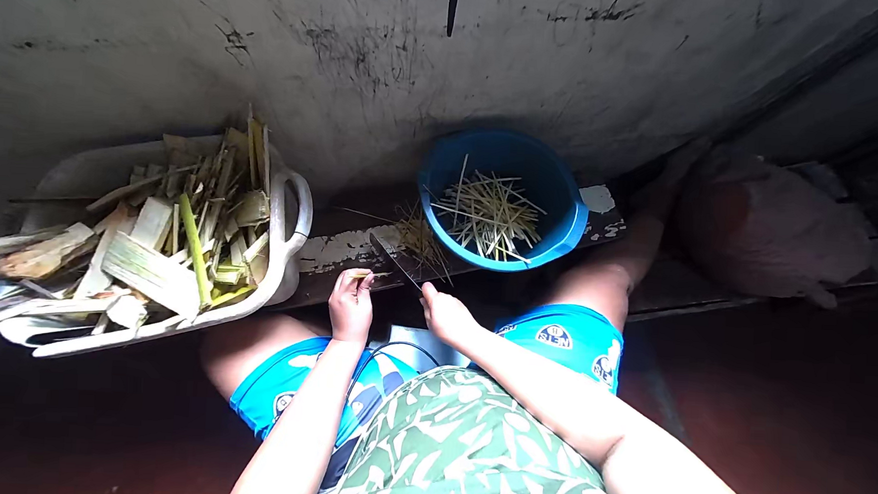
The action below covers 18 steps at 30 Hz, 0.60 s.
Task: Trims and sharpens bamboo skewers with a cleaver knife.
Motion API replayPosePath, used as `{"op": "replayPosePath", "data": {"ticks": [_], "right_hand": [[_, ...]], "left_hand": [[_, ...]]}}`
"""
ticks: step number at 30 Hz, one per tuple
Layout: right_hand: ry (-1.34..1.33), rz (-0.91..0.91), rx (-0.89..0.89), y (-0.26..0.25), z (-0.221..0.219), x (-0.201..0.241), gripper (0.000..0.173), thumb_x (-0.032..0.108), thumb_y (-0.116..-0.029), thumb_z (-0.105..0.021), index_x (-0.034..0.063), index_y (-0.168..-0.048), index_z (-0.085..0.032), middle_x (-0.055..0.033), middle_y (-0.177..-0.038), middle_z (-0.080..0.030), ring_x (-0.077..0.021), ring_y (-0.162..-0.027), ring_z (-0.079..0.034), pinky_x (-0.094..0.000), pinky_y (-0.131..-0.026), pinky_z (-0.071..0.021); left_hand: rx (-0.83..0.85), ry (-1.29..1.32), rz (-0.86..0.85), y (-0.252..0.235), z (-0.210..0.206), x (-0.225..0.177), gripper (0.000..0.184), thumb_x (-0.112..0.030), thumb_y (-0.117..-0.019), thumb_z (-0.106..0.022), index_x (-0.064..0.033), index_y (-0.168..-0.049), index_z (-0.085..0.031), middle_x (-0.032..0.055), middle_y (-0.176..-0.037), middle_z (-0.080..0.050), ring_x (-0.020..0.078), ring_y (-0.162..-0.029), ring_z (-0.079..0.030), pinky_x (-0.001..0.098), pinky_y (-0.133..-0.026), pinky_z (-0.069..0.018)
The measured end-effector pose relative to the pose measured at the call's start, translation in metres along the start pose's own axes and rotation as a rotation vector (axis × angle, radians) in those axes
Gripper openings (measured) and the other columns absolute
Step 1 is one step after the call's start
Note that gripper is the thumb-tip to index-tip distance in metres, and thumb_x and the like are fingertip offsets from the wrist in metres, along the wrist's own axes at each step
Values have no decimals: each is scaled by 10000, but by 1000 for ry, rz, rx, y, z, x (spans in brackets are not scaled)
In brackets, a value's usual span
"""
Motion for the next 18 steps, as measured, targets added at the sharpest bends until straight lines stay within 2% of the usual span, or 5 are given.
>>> {"op": "replayPosePath", "data": {"ticks": [3,9,13,18], "right_hand": [[-70,22,-28,3,3,2,338,213,-1111,-359,12,-1349,-489,-227,-1096,-664,-372,-1080,-669,-517,-929,-519],[-126,162,-81,16,16,19,321,219,-1112,-360,4,-1291,-518,-196,-994,-664,-340,-967,-680,-490,-870,-529],[-152,239,-116,25,15,29,310,218,-1105,-370,4,-1257,-537,-175,-948,-661,-318,-915,-679,-465,-830,-534],[-69,205,-89,22,5,29,315,211,-1110,-335,7,-1272,-513,-187,-964,-665,-342,-950,-691,-480,-834,-541]], "left_hand": [[18,7,-29,0,0,1,179,-70,-1008,-606,68,-1051,-712,191,-1054,-714,181,-913,-718,306,-870,-591],[47,18,-31,-1,-2,0,188,-47,-1015,-580,71,-1095,-702,203,-1110,-702,206,-957,-721,329,-901,-592],[8,-31,-81,0,-2,-3,161,-30,-992,-612,73,-1054,-718,212,-1093,-712,253,-1035,-713,354,-961,-566],[-50,-71,-108,2,-4,-6,130,-20,-971,-623,60,-986,-725,195,-1032,-723,235,-1004,-714,319,-946,-556]]}}
Point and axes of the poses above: each hand's wrist, its own y-axis away from the middle knuckle, its own z-axis out of the back of the hand, x = y × z, the point moved 3 cm from there along -y, towards the middle knuckle
